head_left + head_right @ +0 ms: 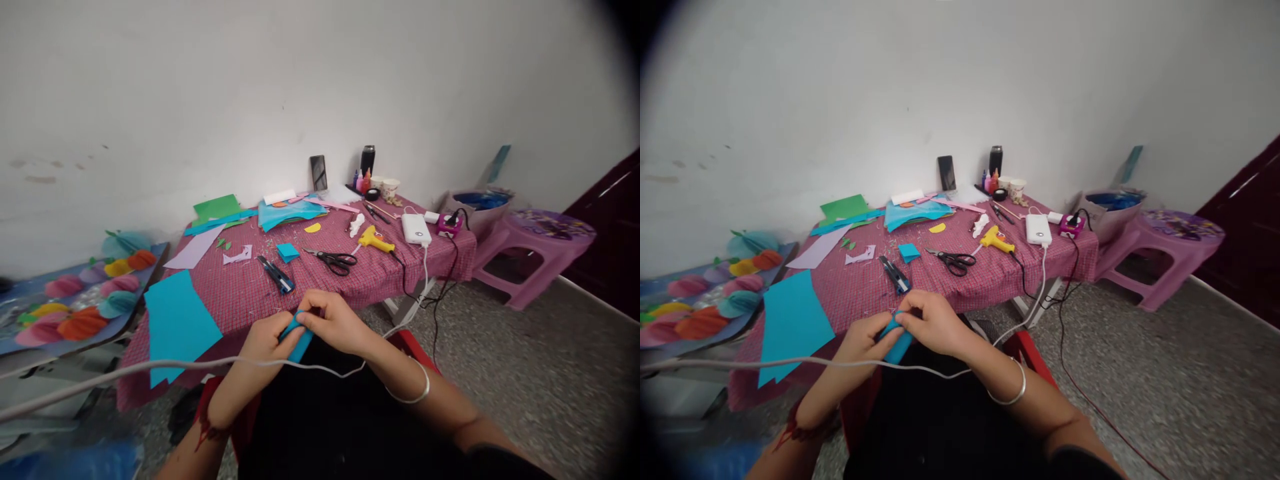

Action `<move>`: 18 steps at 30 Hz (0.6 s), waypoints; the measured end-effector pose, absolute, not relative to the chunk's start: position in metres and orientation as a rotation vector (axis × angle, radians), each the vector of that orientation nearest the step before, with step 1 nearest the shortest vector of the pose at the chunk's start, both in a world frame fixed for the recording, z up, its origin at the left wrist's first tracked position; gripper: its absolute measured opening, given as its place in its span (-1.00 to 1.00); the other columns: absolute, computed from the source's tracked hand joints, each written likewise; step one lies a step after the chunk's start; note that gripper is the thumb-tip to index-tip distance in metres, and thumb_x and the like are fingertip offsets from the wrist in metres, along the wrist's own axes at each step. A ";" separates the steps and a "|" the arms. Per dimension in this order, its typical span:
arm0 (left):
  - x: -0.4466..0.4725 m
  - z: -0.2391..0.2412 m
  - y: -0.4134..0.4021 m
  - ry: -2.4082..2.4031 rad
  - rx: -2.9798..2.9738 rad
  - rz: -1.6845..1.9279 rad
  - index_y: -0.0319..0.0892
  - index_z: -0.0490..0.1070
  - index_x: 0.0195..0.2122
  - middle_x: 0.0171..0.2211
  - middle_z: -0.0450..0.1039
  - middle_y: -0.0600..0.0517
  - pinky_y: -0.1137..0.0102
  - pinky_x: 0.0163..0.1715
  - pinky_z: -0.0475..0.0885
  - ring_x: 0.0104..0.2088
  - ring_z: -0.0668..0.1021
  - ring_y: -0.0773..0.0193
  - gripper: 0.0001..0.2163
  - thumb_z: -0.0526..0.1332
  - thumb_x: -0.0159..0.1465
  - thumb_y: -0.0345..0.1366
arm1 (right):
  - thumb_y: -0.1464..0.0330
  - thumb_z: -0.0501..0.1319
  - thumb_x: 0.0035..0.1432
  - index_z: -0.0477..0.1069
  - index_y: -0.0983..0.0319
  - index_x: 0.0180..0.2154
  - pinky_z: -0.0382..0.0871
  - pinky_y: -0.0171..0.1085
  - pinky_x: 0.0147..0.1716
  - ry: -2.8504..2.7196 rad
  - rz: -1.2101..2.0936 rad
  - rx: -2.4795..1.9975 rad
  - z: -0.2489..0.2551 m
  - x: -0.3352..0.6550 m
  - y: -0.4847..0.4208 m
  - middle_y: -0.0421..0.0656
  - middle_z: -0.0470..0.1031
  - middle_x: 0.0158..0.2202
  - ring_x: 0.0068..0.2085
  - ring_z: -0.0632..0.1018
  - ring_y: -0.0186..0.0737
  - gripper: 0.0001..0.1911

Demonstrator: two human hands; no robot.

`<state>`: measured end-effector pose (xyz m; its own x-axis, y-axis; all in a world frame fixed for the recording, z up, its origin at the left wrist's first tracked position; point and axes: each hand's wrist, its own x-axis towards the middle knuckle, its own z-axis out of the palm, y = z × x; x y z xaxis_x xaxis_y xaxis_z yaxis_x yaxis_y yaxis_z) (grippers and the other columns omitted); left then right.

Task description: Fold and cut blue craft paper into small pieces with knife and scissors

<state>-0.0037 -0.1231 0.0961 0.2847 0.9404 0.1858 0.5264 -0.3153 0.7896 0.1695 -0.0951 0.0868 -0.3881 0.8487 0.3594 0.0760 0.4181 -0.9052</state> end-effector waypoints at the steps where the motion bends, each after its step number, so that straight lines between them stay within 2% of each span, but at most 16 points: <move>1: -0.002 0.095 -0.124 1.311 1.928 0.888 -0.19 0.27 -0.60 -0.62 0.20 0.14 0.48 -0.55 0.09 -0.56 0.24 0.38 -0.73 0.19 0.21 -0.21 | 0.34 0.22 0.10 0.34 0.24 -0.49 0.18 -0.36 -0.47 -1.698 1.175 -0.785 0.086 0.169 -0.095 -0.28 0.30 -0.53 -0.48 0.33 -0.37 -0.84; 4: 0.001 0.090 -0.125 1.286 1.815 0.997 -0.19 0.22 -0.61 -0.62 0.12 0.15 0.49 -0.56 0.11 -0.57 0.21 0.39 -0.69 0.17 0.22 -0.18 | 0.22 0.31 0.01 0.34 0.25 -0.45 0.18 -0.38 -0.49 -1.437 1.460 -0.698 0.086 0.166 -0.094 -0.30 0.32 -0.55 -0.51 0.31 -0.40 -0.75; 8: 0.003 0.085 -0.126 1.295 1.637 1.139 -0.19 0.26 -0.56 -0.61 0.11 0.15 0.50 -0.59 0.11 -0.58 0.18 0.41 -0.72 0.19 0.21 -0.16 | 0.17 0.41 -0.16 0.31 0.25 -0.49 0.16 -0.39 -0.51 -1.229 1.638 -0.700 0.086 0.157 -0.097 -0.33 0.30 -0.58 -0.54 0.29 -0.42 -0.63; 18: 0.000 0.070 -0.125 1.358 1.502 1.359 -0.20 0.20 -0.59 -0.62 0.06 0.17 0.53 -0.63 0.09 -0.59 0.15 0.43 -0.67 0.17 0.22 -0.13 | 0.15 0.39 -0.11 0.32 0.27 -0.56 0.19 -0.39 -0.50 -1.063 1.512 -0.724 0.078 0.161 -0.081 -0.28 0.35 -0.63 -0.56 0.33 -0.41 -0.63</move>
